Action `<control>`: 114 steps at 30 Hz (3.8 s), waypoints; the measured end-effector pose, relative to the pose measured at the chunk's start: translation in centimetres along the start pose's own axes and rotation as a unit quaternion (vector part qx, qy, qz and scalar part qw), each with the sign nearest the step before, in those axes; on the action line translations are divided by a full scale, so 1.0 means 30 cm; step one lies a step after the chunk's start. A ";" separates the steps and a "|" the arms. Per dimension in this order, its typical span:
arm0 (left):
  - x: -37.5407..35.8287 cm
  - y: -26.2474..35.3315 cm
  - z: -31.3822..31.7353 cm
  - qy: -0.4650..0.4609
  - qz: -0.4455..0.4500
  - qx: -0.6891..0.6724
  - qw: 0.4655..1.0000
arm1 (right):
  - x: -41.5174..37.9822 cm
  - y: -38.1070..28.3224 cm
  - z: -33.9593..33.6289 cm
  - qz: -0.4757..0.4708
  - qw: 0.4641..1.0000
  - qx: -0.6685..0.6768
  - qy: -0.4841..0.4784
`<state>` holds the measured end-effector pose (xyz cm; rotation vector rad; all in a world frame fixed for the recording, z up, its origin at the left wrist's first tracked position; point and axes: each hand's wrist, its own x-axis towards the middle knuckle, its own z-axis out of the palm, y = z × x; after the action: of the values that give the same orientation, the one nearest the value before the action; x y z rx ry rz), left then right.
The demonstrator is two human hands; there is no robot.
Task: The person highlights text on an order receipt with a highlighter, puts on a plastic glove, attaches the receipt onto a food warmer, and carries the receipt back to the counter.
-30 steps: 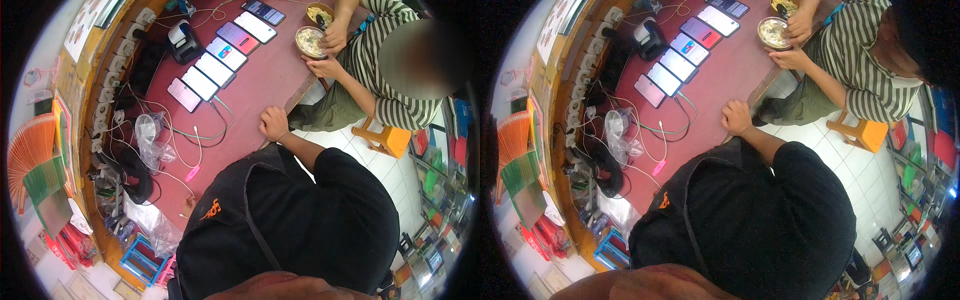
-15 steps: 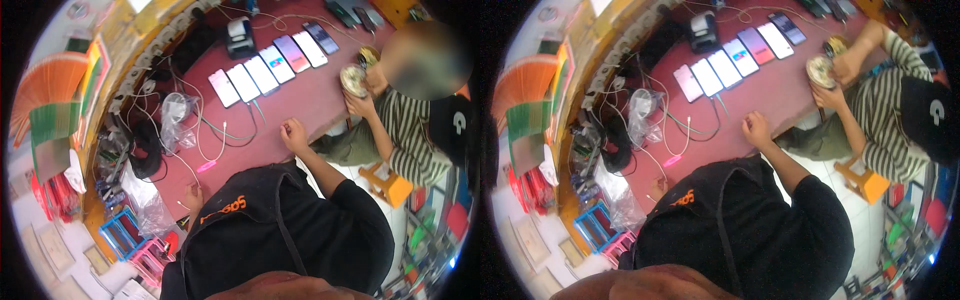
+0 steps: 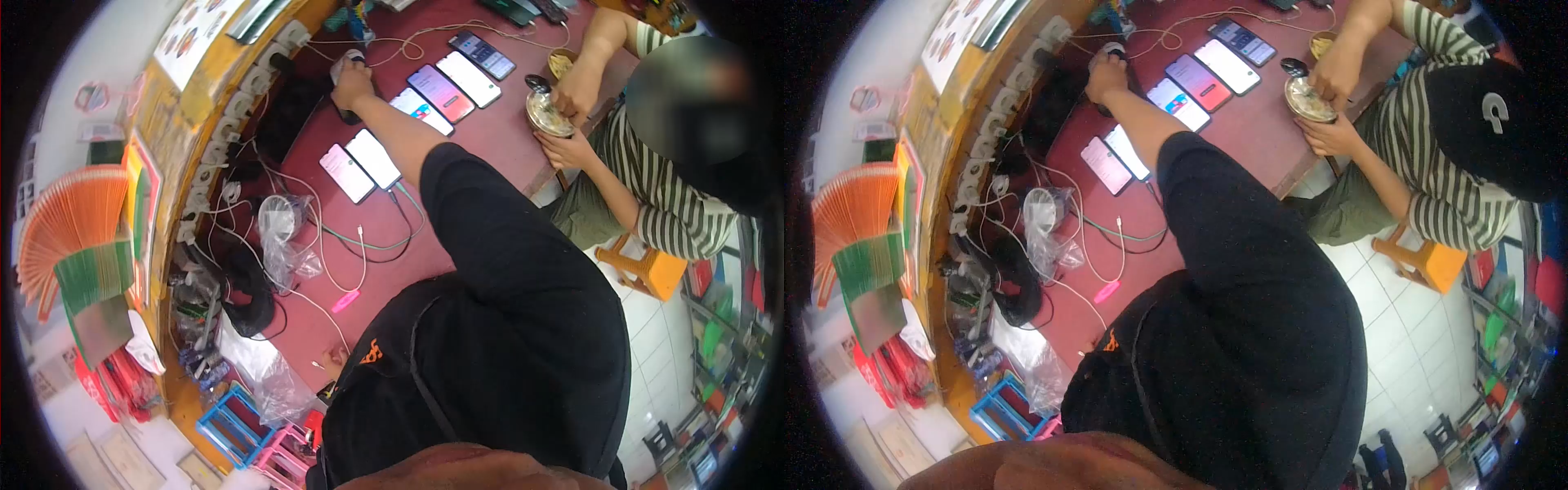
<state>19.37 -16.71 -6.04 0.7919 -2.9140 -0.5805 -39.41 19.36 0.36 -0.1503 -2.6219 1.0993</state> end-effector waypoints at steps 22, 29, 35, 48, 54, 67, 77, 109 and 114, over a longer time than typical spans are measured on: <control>-0.015 -0.122 -0.003 -0.013 -0.048 -0.117 0.992 | -0.468 0.026 -0.437 -0.227 0.919 0.302 -0.111; 0.103 0.160 -0.083 -0.022 0.001 -0.039 0.999 | -0.615 0.148 -0.453 -0.246 0.938 0.233 -0.074; 0.194 0.342 -0.098 -0.034 0.091 -0.047 0.994 | -0.622 0.317 -0.437 -0.359 0.932 -0.041 -0.035; 0.225 0.995 -0.155 -0.335 0.232 -0.288 0.866 | -0.925 -0.201 -0.642 -0.151 0.822 0.438 -0.331; 0.201 0.975 -0.172 -0.358 0.106 -0.361 0.855 | -0.880 0.012 -0.602 0.057 0.836 0.516 -0.177; 0.220 0.835 -0.210 -0.250 0.146 -0.344 0.893 | -0.893 0.595 -0.529 0.438 0.765 0.291 0.373; 0.239 0.768 -0.239 -0.334 0.072 -0.469 0.815 | -0.876 0.595 -0.632 0.461 0.836 0.107 0.277; 0.004 0.312 -0.918 -0.281 0.300 -0.594 0.691 | -1.522 -0.047 -0.425 0.250 0.960 -0.073 0.100; -0.049 0.340 -1.043 -0.277 0.359 -0.591 0.667 | -1.518 0.342 -0.253 0.269 0.953 0.137 -0.030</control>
<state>20.82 -18.51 26.82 -0.7629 -1.9788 -2.3711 6.09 22.29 -12.24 -0.8199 -2.5053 1.6451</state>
